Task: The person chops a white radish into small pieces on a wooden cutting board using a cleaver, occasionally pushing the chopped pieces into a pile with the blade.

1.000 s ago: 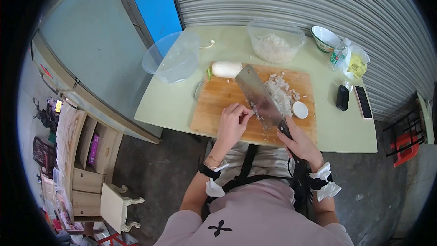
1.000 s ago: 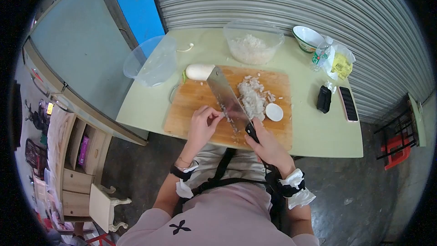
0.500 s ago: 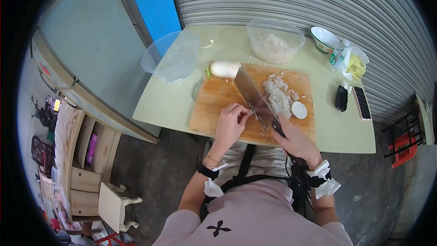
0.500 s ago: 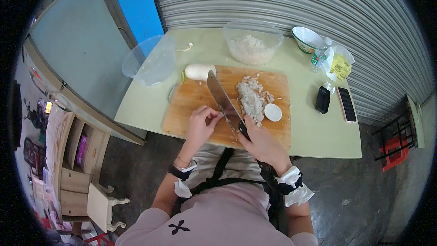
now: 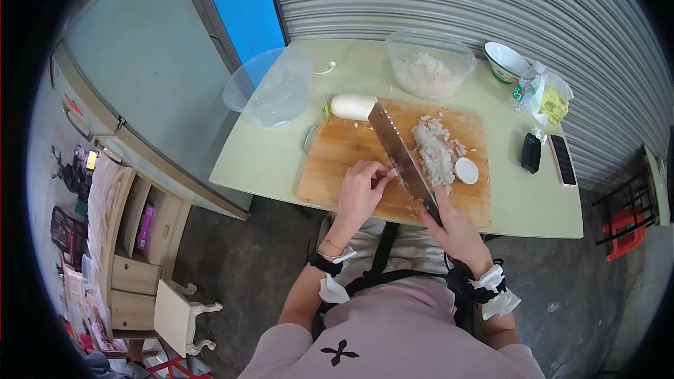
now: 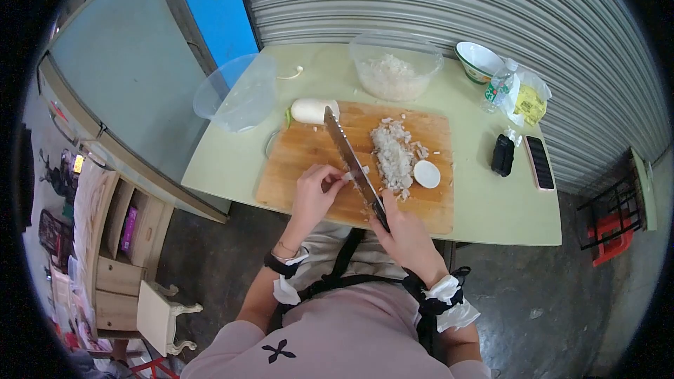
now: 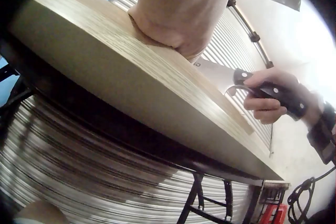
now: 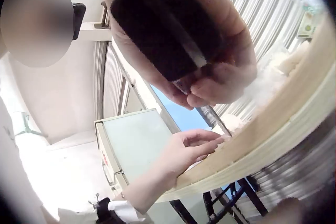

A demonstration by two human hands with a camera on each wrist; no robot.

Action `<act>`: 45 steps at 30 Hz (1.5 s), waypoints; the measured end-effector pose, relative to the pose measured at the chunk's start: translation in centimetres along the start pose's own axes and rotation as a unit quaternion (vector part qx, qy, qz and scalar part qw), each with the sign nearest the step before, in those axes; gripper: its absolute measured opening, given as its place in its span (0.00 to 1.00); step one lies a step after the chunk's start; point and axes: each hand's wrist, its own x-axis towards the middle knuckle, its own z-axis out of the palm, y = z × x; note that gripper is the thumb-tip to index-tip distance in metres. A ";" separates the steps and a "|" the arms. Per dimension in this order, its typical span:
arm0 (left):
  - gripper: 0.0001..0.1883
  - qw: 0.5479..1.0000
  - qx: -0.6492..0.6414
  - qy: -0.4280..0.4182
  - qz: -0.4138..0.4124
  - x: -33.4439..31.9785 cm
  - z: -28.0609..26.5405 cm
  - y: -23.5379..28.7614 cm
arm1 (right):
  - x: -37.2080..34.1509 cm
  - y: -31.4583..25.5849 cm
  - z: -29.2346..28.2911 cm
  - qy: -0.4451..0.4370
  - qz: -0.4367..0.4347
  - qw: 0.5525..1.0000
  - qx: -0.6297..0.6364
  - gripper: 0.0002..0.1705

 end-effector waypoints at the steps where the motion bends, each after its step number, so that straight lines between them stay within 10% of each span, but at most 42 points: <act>1: 0.07 1.000 -0.003 0.001 -0.004 0.0 0.0 0.0 | 0.0 0.1 -0.1 0.000 0.001 1.000 0.001 0.23; 45: 0.06 1.000 -0.023 -0.005 0.011 -0.3 0.1 -0.3 | 1.0 1.5 -1.3 -0.047 0.022 0.994 0.097 0.24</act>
